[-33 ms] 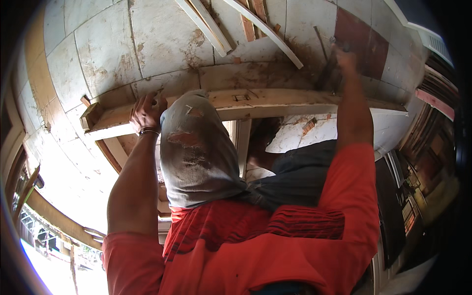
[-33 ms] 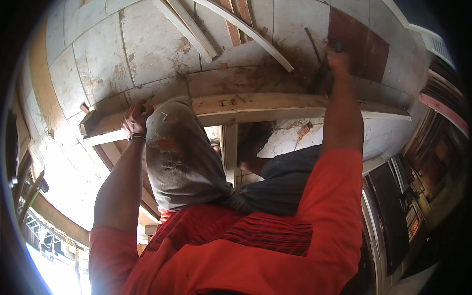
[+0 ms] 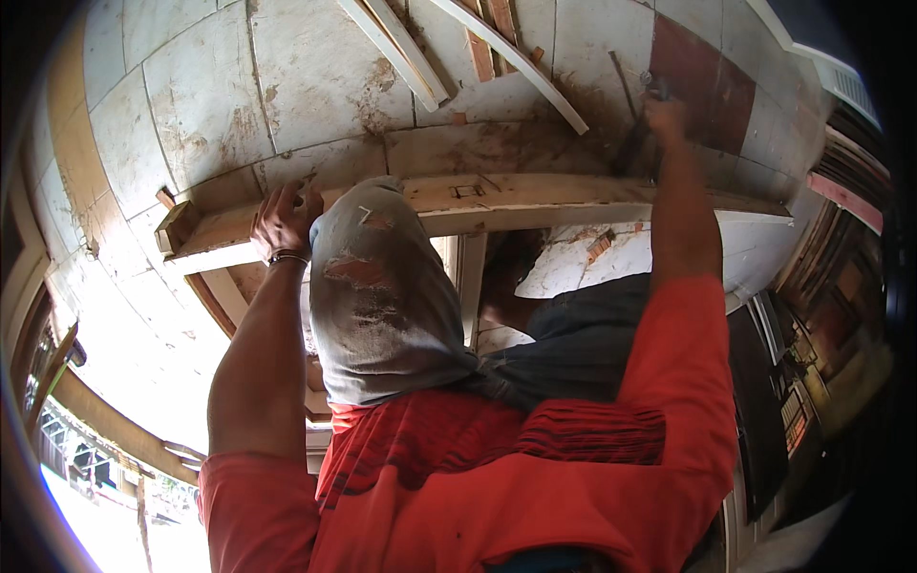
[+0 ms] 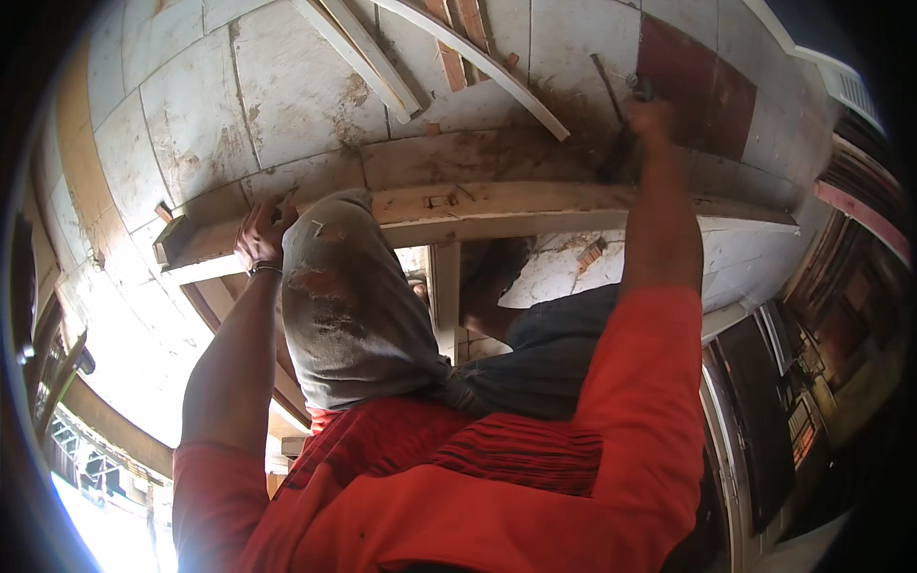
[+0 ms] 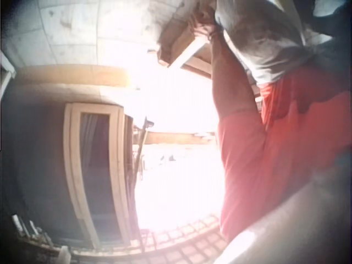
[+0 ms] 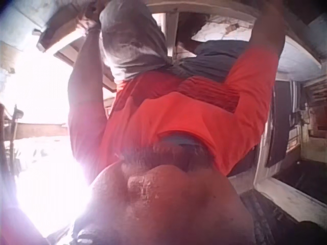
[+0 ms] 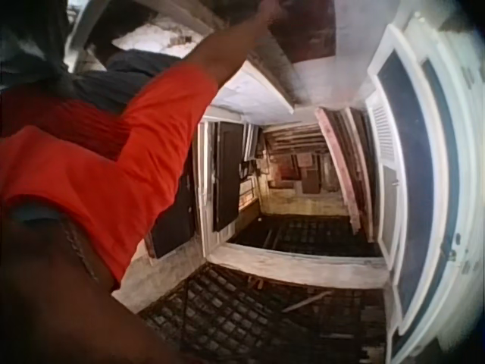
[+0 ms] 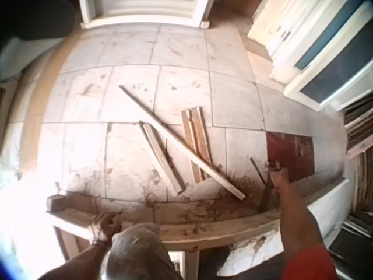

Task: The person uses a hammer and pliers to remove nails from a wooden frame. They hold the wooden pieces by hand and pull the nails out while sitting on a tiled floor.

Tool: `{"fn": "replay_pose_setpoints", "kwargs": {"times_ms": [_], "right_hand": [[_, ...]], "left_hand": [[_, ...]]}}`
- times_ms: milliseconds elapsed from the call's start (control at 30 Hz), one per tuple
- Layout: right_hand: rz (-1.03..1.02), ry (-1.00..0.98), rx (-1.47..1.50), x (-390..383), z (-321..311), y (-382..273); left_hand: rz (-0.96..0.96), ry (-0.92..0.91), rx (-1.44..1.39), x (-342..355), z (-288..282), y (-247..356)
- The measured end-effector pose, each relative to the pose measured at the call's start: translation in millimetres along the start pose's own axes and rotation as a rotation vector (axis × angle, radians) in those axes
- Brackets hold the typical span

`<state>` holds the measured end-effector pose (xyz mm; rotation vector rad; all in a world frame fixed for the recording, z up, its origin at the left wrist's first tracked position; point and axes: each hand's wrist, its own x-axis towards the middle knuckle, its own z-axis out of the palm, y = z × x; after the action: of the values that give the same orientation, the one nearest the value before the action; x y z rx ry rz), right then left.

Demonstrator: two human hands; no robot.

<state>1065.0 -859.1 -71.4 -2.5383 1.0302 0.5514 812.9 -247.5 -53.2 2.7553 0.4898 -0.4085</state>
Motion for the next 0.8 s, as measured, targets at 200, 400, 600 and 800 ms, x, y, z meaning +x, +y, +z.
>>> {"fn": "replay_pose_setpoints", "kwargs": {"times_ms": [200, 400, 600, 800], "right_hand": [[-0.28, 0.203, -0.485, -34.5, 67.5, -46.7], [-0.367, 0.19, -0.469, 8.1, 31.0, -47.9], [0.154, -0.202, -0.02, 117.4, 7.4, 78.5], [-0.363, -0.207, -0.866, 86.7, 53.0, 133.4]], "left_hand": [[0.016, -0.03, 0.004, 2.4, -0.4, -0.6], [0.003, -0.06, 0.009, 4.0, 1.2, 3.4], [0.021, -0.055, 0.006, 4.5, 0.9, 7.1], [0.026, -0.029, 0.009, 2.2, 4.9, 2.4]]}}
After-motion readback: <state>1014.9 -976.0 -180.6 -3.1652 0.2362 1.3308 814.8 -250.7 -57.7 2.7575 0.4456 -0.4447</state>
